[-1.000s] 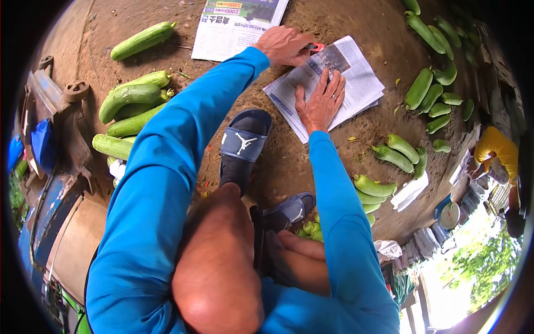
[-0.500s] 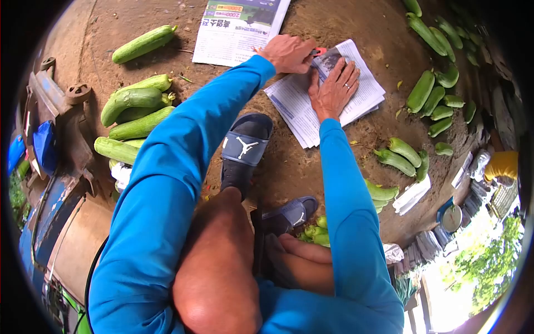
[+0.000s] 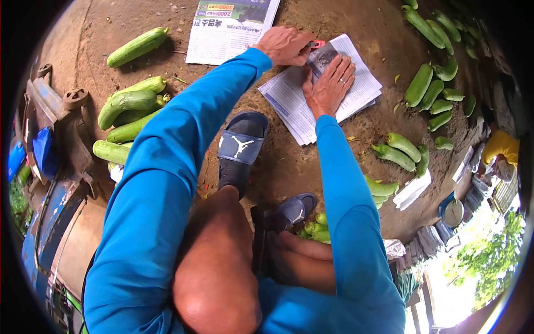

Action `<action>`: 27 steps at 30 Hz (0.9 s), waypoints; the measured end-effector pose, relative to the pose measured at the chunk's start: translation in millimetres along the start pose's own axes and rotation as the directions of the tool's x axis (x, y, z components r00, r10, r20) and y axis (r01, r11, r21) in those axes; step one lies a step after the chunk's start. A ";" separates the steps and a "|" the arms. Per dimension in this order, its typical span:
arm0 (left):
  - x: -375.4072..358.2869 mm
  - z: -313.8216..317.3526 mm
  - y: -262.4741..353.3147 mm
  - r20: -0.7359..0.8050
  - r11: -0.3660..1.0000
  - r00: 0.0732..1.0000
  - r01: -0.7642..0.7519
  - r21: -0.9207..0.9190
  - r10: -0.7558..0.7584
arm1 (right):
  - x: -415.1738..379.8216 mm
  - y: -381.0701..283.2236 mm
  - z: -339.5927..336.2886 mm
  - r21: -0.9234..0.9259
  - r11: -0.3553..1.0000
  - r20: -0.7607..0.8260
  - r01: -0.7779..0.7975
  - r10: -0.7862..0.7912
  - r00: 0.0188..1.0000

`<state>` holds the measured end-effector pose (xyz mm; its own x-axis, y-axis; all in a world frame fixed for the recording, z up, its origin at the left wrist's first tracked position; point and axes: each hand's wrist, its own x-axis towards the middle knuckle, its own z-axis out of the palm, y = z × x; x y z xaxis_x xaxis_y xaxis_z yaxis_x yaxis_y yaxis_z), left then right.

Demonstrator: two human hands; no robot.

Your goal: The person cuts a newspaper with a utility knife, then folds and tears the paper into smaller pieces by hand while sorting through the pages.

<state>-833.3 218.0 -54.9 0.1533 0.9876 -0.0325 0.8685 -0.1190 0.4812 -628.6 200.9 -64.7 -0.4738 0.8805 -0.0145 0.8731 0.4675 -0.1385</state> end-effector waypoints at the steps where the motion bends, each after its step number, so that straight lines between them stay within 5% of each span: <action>1: 3.6 -1.8 1.0 0.016 0.999 1.000 -0.011 0.035 0.010 | 1.8 -1.8 1.1 -0.027 1.000 -0.005 -0.016 0.016 1.000; 4: 9.1 -5.1 1.3 -0.080 0.992 0.992 -0.095 0.088 0.102 | 1.7 -0.7 -0.2 0.004 1.000 0.001 -0.008 0.008 1.000; 14: 17.6 -2.4 -3.9 -0.015 0.998 0.997 -0.070 0.005 0.071 | 1.9 1.8 4.2 0.030 0.999 -0.026 -0.023 0.024 0.999; 27: 45.9 -6.7 8.3 0.015 0.980 0.998 -0.058 0.189 0.056 | 3.9 -5.1 4.0 0.058 0.997 -0.030 -0.050 0.051 0.998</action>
<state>-822.2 263.1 -46.6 0.2090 0.9777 -0.0183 0.9316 -0.1934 0.3077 -635.4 201.7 -68.0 -0.4245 0.9054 0.0085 0.8874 0.4179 -0.1946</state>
